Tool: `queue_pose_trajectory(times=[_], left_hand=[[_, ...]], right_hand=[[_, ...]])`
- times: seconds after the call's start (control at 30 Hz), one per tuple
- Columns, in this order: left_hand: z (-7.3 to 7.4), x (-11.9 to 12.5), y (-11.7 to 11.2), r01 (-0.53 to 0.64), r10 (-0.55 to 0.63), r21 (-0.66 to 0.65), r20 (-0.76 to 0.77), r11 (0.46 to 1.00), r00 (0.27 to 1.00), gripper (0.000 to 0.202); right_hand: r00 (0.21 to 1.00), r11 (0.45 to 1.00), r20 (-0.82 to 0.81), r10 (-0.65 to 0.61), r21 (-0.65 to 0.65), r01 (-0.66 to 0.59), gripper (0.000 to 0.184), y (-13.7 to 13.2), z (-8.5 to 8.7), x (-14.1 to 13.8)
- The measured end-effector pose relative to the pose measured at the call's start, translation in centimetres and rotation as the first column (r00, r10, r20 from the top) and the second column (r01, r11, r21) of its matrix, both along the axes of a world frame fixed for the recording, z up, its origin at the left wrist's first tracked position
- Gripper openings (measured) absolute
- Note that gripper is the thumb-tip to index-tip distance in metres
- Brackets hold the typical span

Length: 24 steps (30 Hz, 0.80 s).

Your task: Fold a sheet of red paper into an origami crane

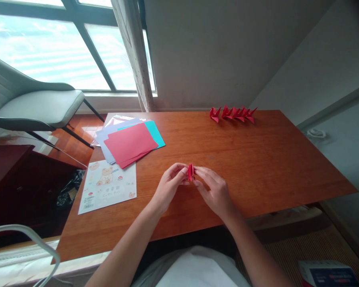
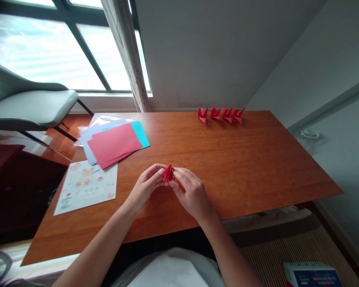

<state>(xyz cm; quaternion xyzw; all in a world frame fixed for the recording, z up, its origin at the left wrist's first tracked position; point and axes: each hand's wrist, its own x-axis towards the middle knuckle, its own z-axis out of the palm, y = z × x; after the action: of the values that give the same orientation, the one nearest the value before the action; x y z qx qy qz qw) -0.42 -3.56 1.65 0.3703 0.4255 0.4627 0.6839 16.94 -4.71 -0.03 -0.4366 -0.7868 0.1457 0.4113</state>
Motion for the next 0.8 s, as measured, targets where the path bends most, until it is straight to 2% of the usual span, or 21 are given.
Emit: queue_pose_trajectory(times=[0.23, 0.33, 0.47, 0.6, 0.8], left_hand=[[0.3, 0.1, -0.1, 0.004, -0.004, -0.032, -0.023, 0.999, 1.000, 0.034], [0.4, 0.1, -0.2, 0.004, -0.004, -0.031, -0.027, 1.000, 1.000, 0.035], [0.3, 0.1, -0.1, 0.021, -0.021, 0.011, -0.076, 1.000, 0.997, 0.033], [-0.4, 0.2, 0.0, 0.058, -0.051, 0.068, -0.105, 0.996, 0.993, 0.030], [-1.1, 0.2, -0.1, 0.065, -0.040, 0.161, -0.151, 0.985, 0.988, 0.028]], right_hand=[[1.000, 1.000, 0.005, 0.018, 0.003, -0.018, 0.033, 0.1, -0.4, 0.3], [0.999, 0.999, -0.032, 0.020, -0.037, -0.021, 0.031, 0.0, -0.2, 0.2], [0.981, 0.978, -0.195, 0.001, -0.205, -0.041, 0.028, -0.2, 0.6, 0.0], [0.933, 0.916, -0.354, -0.069, -0.392, -0.081, 0.030, -0.4, 1.4, -0.3], [0.915, 0.863, -0.363, -0.176, -0.504, -0.034, 0.023, -0.4, 0.7, -0.8]])
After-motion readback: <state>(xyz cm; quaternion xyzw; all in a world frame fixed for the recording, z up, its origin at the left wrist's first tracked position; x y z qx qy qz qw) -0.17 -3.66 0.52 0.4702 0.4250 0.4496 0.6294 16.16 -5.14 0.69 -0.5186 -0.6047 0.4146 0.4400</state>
